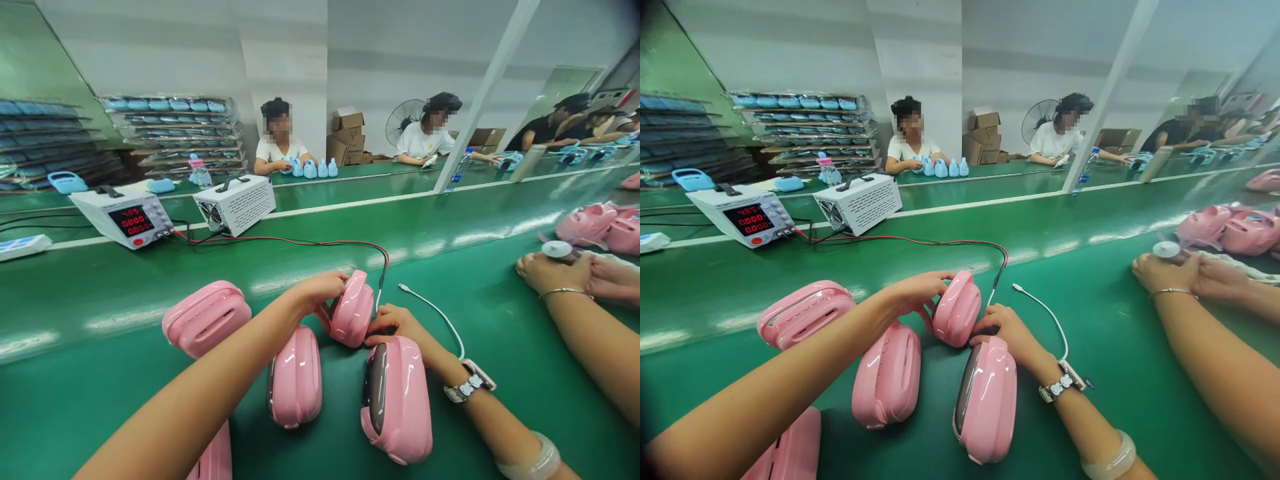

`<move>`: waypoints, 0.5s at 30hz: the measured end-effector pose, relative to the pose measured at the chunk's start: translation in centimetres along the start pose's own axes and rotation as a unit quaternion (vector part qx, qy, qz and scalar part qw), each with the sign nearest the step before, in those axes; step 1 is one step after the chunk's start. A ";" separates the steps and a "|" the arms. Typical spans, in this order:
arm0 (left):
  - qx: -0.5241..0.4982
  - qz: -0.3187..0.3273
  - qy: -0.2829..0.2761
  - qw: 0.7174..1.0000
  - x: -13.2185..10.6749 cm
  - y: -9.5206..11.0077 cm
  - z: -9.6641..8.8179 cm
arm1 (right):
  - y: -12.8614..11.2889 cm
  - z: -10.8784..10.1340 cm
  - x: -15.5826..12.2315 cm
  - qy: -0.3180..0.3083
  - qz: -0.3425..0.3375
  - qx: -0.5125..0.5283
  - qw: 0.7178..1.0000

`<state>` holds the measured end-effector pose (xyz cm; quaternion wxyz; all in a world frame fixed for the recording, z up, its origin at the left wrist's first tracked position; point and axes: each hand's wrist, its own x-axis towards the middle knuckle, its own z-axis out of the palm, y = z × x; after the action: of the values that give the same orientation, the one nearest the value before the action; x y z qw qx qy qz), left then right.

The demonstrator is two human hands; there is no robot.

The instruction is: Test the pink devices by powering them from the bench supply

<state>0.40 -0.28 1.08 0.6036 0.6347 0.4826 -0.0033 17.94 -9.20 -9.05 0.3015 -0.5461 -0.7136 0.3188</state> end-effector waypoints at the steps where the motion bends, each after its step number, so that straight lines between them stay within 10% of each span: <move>1: -0.003 -0.001 0.001 1.000 0.0 0.1 0.0 | 0.0 -0.1 0.0 -0.005 0.003 -0.014 1.000; 15: -0.036 -0.016 -0.007 0.999 0.4 -0.4 -1.4 | 0.0 0.2 0.5 -0.013 -0.064 -0.090 0.994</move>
<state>-0.47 1.00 0.90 0.6293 0.6045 0.4884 0.0004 17.69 -8.72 -9.10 0.2612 -0.5197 -0.7771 0.2404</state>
